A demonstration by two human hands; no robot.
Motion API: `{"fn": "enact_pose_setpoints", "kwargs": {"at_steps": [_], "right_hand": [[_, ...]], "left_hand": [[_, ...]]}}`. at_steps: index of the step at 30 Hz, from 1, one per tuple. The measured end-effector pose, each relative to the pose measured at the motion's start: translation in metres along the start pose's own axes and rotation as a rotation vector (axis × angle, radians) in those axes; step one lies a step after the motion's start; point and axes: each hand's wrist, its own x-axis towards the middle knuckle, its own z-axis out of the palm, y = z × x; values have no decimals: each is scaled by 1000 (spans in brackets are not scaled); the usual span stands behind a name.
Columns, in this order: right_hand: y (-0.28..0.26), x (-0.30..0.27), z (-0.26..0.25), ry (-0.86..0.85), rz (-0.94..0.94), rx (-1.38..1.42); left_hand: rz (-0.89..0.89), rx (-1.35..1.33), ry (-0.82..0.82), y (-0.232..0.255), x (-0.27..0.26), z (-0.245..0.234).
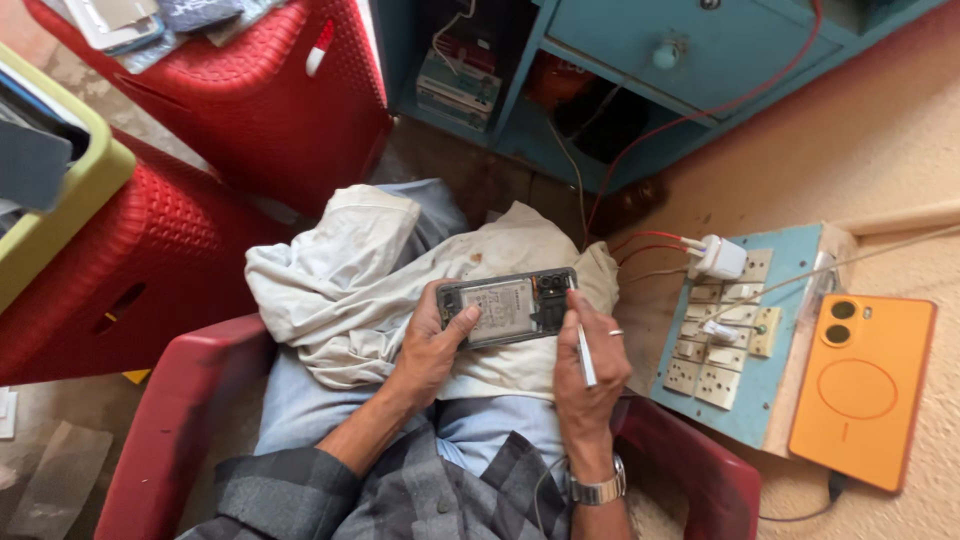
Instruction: The person uses a small blue electric tool and a white pointed object to pry apart the casing and work on the internal battery of a mobile phone while sitting.
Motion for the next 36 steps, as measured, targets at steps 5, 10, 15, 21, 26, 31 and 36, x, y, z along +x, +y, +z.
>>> {"fn": "enact_pose_setpoints", "kwargs": {"at_steps": [5,10,15,21,26,31,36], "right_hand": [[7,-1,1,5,18,43],[9,-6,3,-41,-66,62],[6,-2,2,-65,-59,74],[3,2,-2,-38,-18,60],[-2,2,-3,-60,-12,91],[-18,8,-9,-126,-166,154],[-39,37,-19,-119,-469,19]], "left_hand": [[-29,-19,-3,-1,2,2],[-35,-52,17,3,1,2],[-79,-18,22,13,0,1],[-30,26,22,2,2,0],[-5,59,19,-2,2,0],[40,125,10,5,2,3],[-270,-103,48,16,7,4]]}}
